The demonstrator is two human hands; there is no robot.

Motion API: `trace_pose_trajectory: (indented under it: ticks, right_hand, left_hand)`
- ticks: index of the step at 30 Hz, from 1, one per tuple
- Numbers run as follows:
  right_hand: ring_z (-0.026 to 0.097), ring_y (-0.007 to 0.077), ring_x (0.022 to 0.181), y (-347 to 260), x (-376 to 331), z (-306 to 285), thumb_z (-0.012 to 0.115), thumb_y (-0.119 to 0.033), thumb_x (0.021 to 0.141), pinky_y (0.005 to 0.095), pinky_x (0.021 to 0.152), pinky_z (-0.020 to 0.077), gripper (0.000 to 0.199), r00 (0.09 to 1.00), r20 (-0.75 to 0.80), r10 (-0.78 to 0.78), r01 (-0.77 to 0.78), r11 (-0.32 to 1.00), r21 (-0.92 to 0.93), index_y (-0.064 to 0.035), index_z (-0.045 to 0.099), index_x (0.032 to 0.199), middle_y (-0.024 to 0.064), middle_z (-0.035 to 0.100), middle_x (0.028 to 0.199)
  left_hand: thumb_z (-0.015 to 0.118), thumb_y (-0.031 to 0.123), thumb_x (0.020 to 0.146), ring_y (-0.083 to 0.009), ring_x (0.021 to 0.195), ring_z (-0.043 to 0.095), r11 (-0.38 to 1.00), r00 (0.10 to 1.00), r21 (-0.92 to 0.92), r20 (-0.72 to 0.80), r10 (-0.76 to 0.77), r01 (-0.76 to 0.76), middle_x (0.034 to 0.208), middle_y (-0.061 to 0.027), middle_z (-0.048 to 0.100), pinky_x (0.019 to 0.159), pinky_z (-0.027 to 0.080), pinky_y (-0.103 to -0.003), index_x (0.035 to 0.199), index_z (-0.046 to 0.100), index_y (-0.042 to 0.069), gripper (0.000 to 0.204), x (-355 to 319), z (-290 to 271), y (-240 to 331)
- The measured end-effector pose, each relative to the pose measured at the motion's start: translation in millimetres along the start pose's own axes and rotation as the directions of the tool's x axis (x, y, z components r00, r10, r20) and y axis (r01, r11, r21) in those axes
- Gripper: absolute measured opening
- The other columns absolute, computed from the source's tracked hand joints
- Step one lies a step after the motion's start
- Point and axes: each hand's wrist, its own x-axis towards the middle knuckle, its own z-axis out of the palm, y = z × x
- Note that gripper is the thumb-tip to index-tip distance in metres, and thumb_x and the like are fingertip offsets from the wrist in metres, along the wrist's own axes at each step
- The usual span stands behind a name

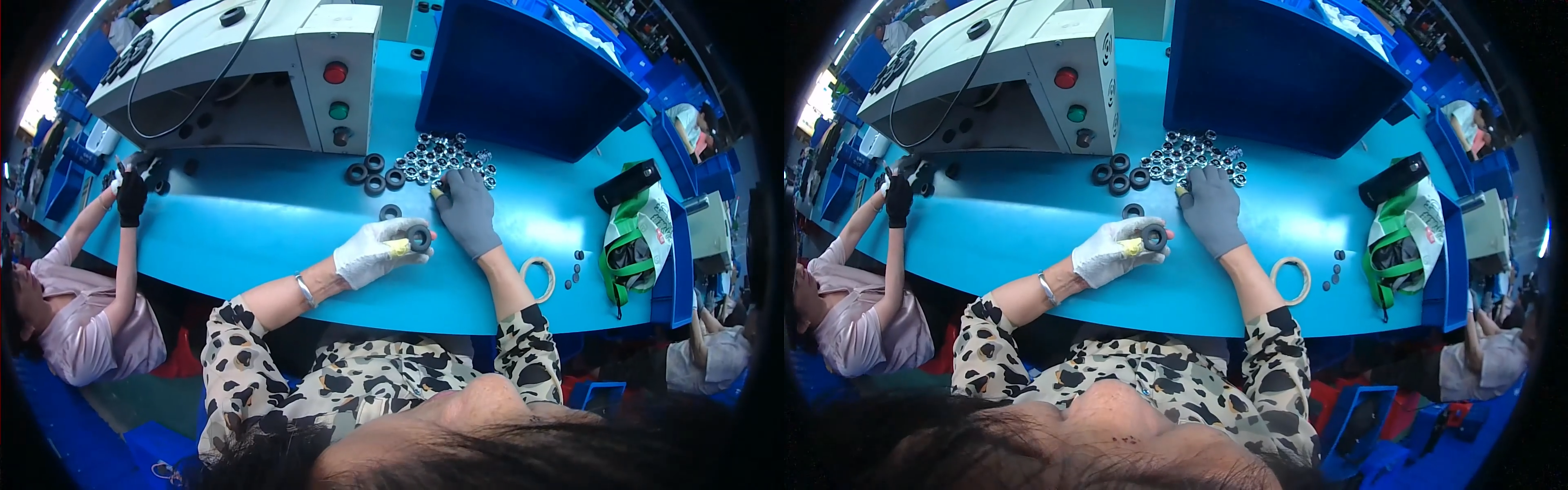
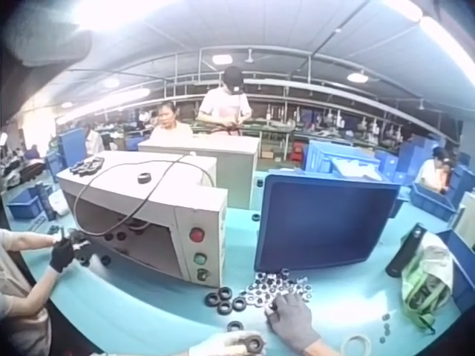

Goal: The person repeatedly assembles components by inserting small metal rings into black rubber rings by hand.

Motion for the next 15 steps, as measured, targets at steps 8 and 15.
trace_pose_trajectory:
  ticks: [8,15]
  right_hand:
    - [0.066,0.0169,0.080,-27,-4,-52,0.070,-0.007,0.084,0.0310,0.072,0.0522,0.023,0.934,0.336,0.119,-0.314,0.722,0.616,0.0013,0.069,0.105,0.0082,0.068,0.092]
    - [0.063,0.0128,0.079,-57,-33,-81,0.070,0.000,0.083,0.0267,0.070,0.0518,0.030,0.948,0.304,-0.094,-0.139,0.737,0.661,0.0015,0.073,0.113,0.0079,0.068,0.096]
  left_hand:
    - [0.074,0.012,0.094,-0.0254,0.108,0.068,0.987,0.989,0.158,-0.143,0.037,-0.014,0.122,-0.0157,0.064,0.095,0.060,-0.035,0.137,0.054,-0.002,0.049,-2,-4,2]
    - [0.071,0.013,0.097,-0.0232,0.107,0.068,0.960,0.979,0.276,-0.179,0.101,-0.049,0.122,-0.0138,0.065,0.091,0.060,-0.034,0.137,0.056,-0.004,0.046,-5,2,0]
